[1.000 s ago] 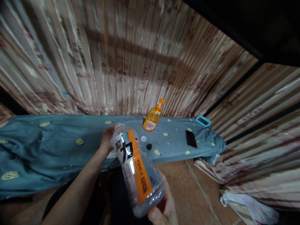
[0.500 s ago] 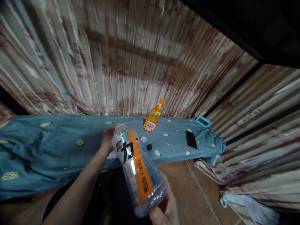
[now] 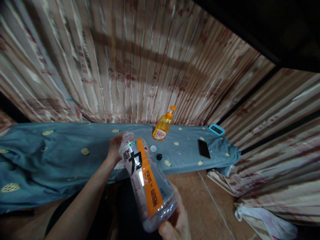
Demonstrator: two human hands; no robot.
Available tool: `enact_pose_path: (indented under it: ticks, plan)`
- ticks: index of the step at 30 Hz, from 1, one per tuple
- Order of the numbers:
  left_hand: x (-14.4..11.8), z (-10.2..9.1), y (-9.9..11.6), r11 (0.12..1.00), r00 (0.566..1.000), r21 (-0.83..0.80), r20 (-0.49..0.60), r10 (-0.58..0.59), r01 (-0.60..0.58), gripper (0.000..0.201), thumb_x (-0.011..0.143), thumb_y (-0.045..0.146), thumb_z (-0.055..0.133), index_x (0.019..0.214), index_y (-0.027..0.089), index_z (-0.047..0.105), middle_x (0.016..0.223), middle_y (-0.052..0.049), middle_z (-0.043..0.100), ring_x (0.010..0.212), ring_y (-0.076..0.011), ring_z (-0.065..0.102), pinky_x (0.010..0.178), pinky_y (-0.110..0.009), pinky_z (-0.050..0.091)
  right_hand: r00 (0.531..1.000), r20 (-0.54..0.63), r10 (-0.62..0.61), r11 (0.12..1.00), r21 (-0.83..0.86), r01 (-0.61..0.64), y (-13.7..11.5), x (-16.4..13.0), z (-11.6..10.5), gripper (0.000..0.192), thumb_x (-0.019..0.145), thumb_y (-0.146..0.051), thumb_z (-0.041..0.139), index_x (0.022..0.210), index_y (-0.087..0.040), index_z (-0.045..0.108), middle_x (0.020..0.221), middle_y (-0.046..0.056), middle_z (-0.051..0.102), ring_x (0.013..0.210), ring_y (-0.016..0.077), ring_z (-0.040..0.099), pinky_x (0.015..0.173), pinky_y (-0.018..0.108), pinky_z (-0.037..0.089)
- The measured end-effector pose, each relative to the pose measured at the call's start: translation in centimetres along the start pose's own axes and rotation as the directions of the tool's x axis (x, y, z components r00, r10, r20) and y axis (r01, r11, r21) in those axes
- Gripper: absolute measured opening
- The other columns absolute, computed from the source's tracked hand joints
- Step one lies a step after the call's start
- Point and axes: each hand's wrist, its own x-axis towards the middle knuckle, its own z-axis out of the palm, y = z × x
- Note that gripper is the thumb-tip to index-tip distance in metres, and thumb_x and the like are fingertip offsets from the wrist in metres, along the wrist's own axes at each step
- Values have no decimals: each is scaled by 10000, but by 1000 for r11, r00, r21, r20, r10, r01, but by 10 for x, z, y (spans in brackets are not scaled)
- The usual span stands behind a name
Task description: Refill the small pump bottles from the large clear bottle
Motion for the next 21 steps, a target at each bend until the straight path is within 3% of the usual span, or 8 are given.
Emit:
enact_pose_path:
  ticks: [5, 12, 21]
  plan:
    - [0, 0, 2, 1000, 1000, 12, 1, -15, 15, 183, 960, 368, 755, 911, 266, 899, 1073, -94, 940, 1078, -335, 891, 929, -392, 709, 1000, 6, 18, 1000, -14, -18, 0, 2, -1, 830, 749, -854, 1023, 1384, -343, 865, 1393, 159, 929, 1295, 498, 869, 1011, 555, 738]
    - [0, 1, -1, 1000, 1000, 26, -2, 0, 0, 220, 967, 402, 745, 993, 269, 919, 1140, -106, 944, 1114, -342, 889, 960, -407, 711, 999, -31, -6, 999, 37, 7, 0, 3, 4, 759, 725, -814, 1061, 1289, -338, 882, 1318, 135, 949, 1410, 497, 819, 1147, 567, 687]
    - [2, 3, -7, 999, 999, 35, 3, 39, -40, 269, 981, 436, 736, 1025, 250, 926, 1150, -106, 948, 1103, -330, 889, 966, -403, 721, 999, -19, 49, 996, 81, -47, -2, 3, 2, 794, 670, -778, 1107, 1284, -325, 886, 1299, 120, 957, 1419, 482, 817, 1149, 543, 687]
